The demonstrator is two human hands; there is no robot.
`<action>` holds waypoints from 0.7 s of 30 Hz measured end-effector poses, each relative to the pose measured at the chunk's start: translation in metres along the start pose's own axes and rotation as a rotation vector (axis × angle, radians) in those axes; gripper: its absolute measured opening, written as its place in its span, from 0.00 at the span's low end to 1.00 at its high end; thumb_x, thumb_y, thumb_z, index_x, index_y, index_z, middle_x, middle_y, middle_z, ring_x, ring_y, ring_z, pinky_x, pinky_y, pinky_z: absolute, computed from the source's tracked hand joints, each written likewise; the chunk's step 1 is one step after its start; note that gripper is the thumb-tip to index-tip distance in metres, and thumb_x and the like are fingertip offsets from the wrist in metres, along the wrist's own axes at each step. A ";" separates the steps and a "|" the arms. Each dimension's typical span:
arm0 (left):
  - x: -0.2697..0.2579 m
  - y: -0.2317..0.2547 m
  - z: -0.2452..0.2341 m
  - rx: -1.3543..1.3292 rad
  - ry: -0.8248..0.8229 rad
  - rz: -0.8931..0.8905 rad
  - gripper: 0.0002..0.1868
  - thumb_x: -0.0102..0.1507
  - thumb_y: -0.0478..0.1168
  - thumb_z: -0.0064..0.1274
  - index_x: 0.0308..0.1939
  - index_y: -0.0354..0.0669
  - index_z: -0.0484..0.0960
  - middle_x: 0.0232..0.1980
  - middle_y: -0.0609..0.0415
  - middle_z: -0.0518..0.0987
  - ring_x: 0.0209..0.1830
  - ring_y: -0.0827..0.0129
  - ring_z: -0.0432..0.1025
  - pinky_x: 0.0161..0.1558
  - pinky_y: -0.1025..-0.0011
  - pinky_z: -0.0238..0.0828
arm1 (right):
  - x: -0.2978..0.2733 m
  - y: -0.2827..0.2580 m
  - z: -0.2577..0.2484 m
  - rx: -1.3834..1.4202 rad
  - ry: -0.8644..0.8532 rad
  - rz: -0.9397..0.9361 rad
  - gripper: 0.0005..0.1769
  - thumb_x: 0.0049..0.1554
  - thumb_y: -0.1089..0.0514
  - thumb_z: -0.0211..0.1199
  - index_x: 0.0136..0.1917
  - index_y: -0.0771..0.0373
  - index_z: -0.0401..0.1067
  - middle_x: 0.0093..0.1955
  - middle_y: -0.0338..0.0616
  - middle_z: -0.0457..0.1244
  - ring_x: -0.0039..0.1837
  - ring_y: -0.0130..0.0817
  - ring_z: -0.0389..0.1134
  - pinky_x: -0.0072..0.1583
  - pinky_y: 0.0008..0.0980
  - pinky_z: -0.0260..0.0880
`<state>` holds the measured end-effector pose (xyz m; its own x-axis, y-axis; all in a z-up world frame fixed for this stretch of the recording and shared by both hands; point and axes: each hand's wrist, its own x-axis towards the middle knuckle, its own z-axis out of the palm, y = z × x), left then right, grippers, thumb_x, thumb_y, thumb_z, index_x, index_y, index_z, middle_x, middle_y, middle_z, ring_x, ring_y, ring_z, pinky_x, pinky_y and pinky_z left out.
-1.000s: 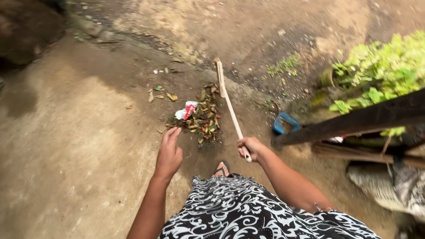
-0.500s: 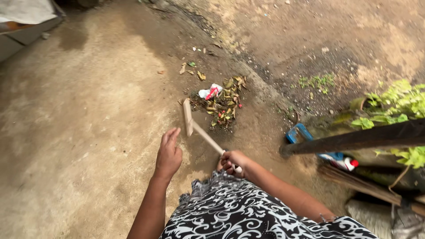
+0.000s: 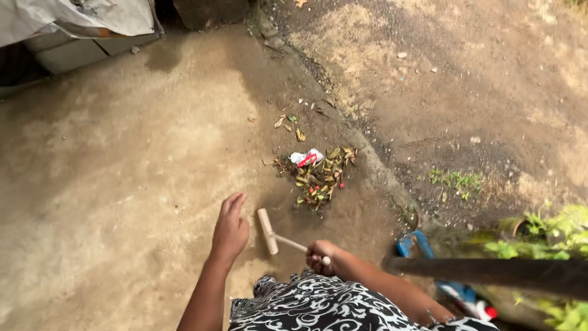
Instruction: The person sweeps dry leaves and small debris into a pile on the ground using a wooden stick.
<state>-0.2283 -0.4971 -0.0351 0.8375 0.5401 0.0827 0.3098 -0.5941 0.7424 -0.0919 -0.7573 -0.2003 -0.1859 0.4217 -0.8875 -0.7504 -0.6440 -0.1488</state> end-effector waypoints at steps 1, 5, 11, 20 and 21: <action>-0.008 0.010 0.011 -0.017 -0.008 -0.027 0.33 0.57 0.26 0.41 0.69 0.39 0.69 0.72 0.46 0.66 0.73 0.53 0.62 0.68 0.62 0.60 | -0.013 0.005 -0.015 0.039 0.111 -0.081 0.14 0.60 0.56 0.49 0.32 0.55 0.62 0.21 0.29 0.54 0.20 0.20 0.51 0.20 0.22 0.48; -0.001 0.044 0.065 -0.059 0.009 0.041 0.33 0.57 0.27 0.41 0.70 0.39 0.69 0.71 0.44 0.67 0.72 0.52 0.63 0.69 0.62 0.61 | -0.011 -0.016 -0.117 0.380 0.196 -0.110 0.11 0.59 0.62 0.48 0.35 0.62 0.66 0.22 0.32 0.54 0.21 0.22 0.51 0.22 0.23 0.49; -0.001 0.075 0.107 -0.032 0.036 0.031 0.34 0.58 0.26 0.41 0.70 0.40 0.70 0.73 0.44 0.65 0.73 0.51 0.62 0.69 0.62 0.61 | -0.031 -0.030 -0.197 0.336 0.327 -0.259 0.08 0.58 0.61 0.53 0.36 0.63 0.62 0.24 0.35 0.54 0.23 0.23 0.52 0.23 0.23 0.50; -0.017 0.105 0.123 0.048 -0.050 -0.106 0.35 0.58 0.27 0.41 0.72 0.43 0.68 0.75 0.49 0.62 0.74 0.55 0.62 0.69 0.63 0.61 | -0.089 -0.013 -0.135 0.030 0.438 -0.388 0.04 0.60 0.64 0.49 0.49 0.59 0.57 0.32 0.40 0.56 0.26 0.27 0.55 0.25 0.30 0.55; -0.016 0.109 0.123 0.050 -0.074 -0.142 0.35 0.59 0.27 0.41 0.73 0.44 0.67 0.76 0.50 0.61 0.74 0.56 0.62 0.69 0.63 0.62 | -0.096 -0.009 -0.129 0.032 0.404 -0.383 0.04 0.62 0.62 0.49 0.50 0.58 0.56 0.33 0.39 0.55 0.27 0.26 0.55 0.24 0.29 0.54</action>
<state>-0.1523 -0.6435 -0.0378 0.8140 0.5764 -0.0719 0.4483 -0.5446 0.7088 0.0142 -0.8743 -0.1700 0.3576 0.3393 -0.8700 -0.7367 -0.4701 -0.4861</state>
